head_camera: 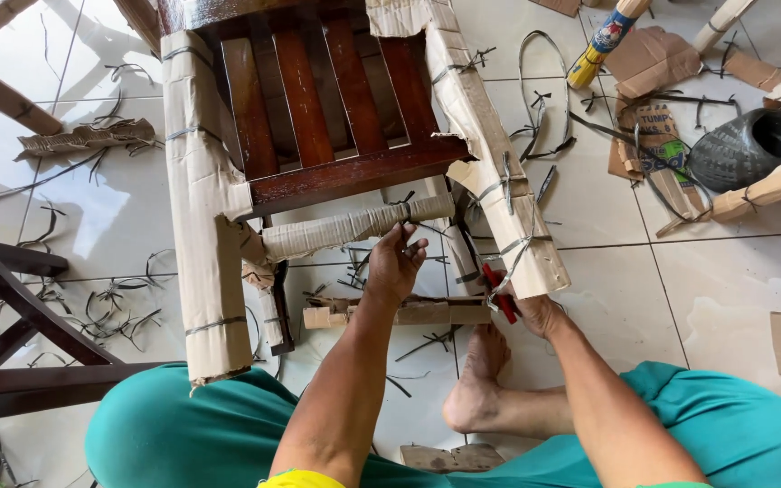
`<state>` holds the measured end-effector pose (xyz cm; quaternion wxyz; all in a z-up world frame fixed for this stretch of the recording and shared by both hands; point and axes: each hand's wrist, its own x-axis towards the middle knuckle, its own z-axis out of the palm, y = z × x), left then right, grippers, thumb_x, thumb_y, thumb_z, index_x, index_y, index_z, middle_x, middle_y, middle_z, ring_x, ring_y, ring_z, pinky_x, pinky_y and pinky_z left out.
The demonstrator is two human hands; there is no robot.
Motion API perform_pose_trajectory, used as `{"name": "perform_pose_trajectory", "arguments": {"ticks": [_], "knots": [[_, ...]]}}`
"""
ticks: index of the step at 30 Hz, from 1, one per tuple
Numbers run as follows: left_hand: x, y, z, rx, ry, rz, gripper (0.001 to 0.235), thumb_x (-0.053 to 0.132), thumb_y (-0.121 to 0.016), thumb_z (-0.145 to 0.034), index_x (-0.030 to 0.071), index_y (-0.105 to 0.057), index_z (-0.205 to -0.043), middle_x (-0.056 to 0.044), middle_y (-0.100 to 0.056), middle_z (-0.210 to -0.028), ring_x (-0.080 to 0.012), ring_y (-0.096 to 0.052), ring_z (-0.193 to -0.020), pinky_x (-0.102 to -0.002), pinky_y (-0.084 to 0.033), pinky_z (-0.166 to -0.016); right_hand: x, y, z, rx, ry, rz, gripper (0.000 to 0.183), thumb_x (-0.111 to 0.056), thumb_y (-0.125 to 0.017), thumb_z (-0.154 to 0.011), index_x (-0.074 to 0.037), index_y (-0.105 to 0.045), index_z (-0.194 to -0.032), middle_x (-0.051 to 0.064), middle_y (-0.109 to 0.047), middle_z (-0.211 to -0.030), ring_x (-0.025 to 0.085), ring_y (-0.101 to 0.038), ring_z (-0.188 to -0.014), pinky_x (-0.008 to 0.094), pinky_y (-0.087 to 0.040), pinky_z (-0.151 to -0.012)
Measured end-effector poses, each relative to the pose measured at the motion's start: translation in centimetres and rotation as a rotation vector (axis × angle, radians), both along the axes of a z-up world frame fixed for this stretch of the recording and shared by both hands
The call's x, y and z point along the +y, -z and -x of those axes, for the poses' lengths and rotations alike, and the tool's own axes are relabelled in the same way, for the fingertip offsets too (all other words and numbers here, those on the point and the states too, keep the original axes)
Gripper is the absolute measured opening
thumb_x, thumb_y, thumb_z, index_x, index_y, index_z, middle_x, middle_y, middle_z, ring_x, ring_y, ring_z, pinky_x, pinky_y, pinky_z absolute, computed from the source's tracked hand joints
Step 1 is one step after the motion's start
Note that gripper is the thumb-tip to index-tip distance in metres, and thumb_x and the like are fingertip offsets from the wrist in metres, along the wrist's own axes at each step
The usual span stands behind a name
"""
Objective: The person sits on the floor and repairs a wooden chair by wrapping a cardboard tube around a leg and securing it with wire. They use a utility knife to cut the wire and tie it tightly around the cardboard and chair leg.
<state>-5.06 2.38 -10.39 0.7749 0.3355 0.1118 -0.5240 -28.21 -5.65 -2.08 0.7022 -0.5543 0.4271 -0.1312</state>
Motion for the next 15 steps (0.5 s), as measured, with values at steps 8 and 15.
{"name": "perform_pose_trajectory", "arguments": {"ticks": [8, 15], "knots": [[0.3, -0.2, -0.3, 0.208, -0.02, 0.091, 0.025, 0.023, -0.055, -0.102, 0.006, -0.071, -0.094, -0.012, -0.077, -0.096, -0.0281, -0.077, -0.08, -0.035, -0.068, -0.076, -1.1, 2.5, -0.7, -0.034, -0.016, -0.162, 0.034, -0.009, -0.065, -0.083, -0.01, -0.076, -0.115, 0.011, -0.075, -0.113, 0.021, -0.064, -0.101, 0.039, -0.048, -0.099], [0.7, 2.8, -0.6, 0.147, -0.012, 0.025, 0.021, 0.019, -0.062, -0.1, 0.001, -0.071, -0.092, -0.015, -0.075, -0.09, -0.0254, -0.078, -0.079, -0.032, -0.068, -0.075, -1.3, 3.3, -2.4, -0.074, 0.013, -0.128, 0.039, -0.015, -0.071, -0.082, -0.004, -0.072, -0.12, 0.014, -0.072, -0.092, 0.024, -0.069, -0.081, 0.036, -0.057, -0.078]]}}
